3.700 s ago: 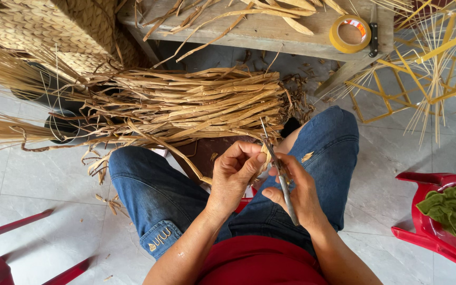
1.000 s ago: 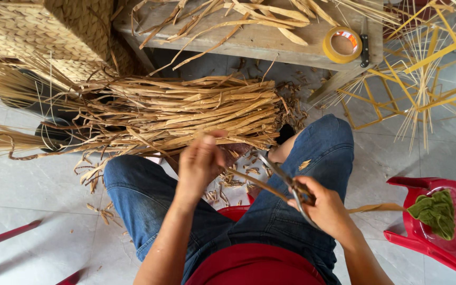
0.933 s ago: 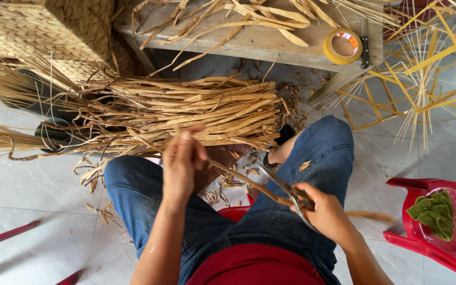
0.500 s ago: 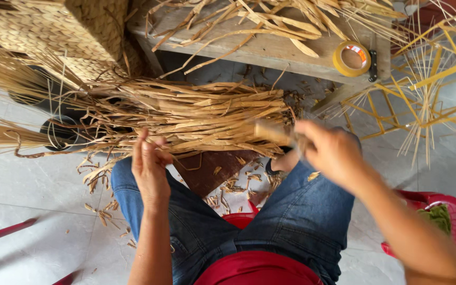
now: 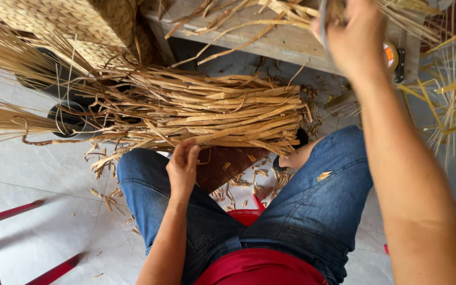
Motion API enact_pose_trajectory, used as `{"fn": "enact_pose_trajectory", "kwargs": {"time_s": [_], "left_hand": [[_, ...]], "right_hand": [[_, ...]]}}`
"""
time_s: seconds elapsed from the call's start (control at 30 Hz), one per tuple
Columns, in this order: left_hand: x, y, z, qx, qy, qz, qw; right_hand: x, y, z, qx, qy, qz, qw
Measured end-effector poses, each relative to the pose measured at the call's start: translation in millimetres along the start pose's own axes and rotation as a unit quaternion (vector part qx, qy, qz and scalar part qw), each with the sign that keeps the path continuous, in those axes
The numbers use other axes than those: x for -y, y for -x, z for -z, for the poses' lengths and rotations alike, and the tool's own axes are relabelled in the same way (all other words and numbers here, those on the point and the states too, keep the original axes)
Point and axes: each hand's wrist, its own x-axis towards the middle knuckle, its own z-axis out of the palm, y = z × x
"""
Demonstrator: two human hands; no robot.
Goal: The person sits on a low stool and trims dried plant stems with scissors, cutting off sections and placing the cut pieces aside while working through a large bundle of stalks on the floor and bench.
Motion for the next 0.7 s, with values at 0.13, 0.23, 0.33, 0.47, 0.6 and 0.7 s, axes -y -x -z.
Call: {"fn": "enact_pose_trajectory", "kwargs": {"time_s": [0.13, 0.23, 0.33, 0.47, 0.6, 0.7], "left_hand": [[-2.7, 10.1, -13.3, 0.016, -0.257, -0.200, 0.945], [-1.9, 2.6, -24.3, -0.004, -0.290, -0.327, 0.900], [2.2, -13.0, -33.3, -0.006, -0.377, -0.333, 0.865], [5.1, -25.4, -42.5, -0.020, -0.453, -0.335, 0.826], [0.6, -24.8, -43.1, -0.025, -0.448, -0.341, 0.826], [-8.0, -18.0, -38.6, -0.032, -0.407, -0.340, 0.847]], "right_hand": [[11.8, 106.5, -44.1, 0.054, -0.301, -0.173, 0.936], [8.6, 187.2, -74.1, 0.089, -0.374, -0.359, 0.851], [7.9, 240.2, -85.3, 0.052, -0.434, -0.430, 0.790], [6.0, 264.4, -78.7, -0.006, -0.500, -0.454, 0.737], [5.0, 261.6, -75.5, -0.050, -0.517, -0.460, 0.720], [8.5, 258.6, -79.1, -0.084, -0.548, -0.444, 0.703]]}}
